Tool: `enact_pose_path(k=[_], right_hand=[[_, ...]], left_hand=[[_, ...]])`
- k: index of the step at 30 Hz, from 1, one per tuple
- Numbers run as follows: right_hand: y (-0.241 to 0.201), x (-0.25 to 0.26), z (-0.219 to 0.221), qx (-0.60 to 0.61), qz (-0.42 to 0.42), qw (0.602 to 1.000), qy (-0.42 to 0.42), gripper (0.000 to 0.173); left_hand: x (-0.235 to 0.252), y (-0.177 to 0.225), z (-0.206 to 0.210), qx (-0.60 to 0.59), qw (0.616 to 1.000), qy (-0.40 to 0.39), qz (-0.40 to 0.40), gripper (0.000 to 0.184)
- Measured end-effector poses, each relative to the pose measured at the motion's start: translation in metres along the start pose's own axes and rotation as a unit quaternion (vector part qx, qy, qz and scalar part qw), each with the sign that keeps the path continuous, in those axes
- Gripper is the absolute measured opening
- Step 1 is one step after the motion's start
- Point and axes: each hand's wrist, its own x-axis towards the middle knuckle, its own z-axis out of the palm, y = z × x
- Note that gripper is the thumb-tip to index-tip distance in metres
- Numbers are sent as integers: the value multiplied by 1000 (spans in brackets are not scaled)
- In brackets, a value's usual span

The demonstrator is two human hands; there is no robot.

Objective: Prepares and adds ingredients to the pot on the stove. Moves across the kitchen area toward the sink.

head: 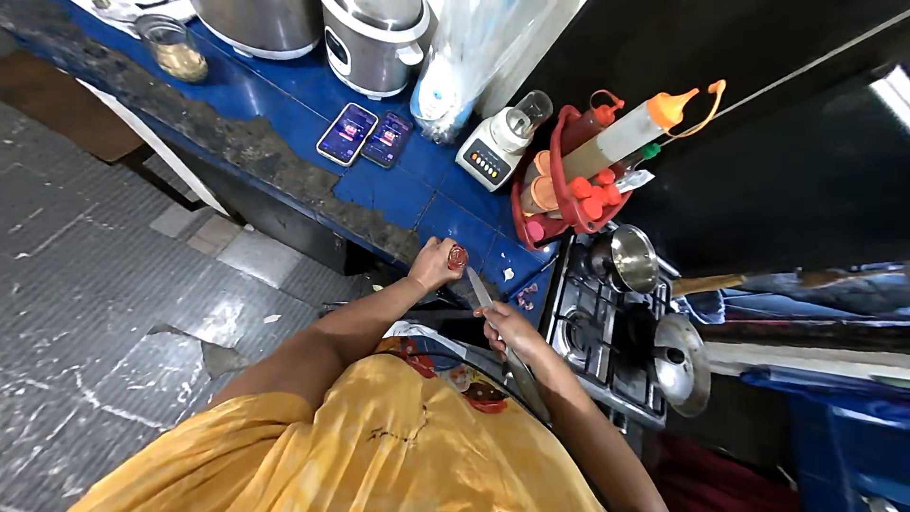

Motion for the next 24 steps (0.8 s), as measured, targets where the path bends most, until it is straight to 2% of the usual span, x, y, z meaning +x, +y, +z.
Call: enact_pose_path(k=[9,16,24], right_hand=[[-10,0,-1,8,11,1000,-21,32],[-22,-3,-20,16,32,998,-46,31],[-16,-1,-15,3,28,999,-35,32]], left_hand=[[-1,0,0,17,1000,-6,3,60],[-1,-6,4,15,998,30,58,52],[-3,-3,0,18,999,15,37,55]])
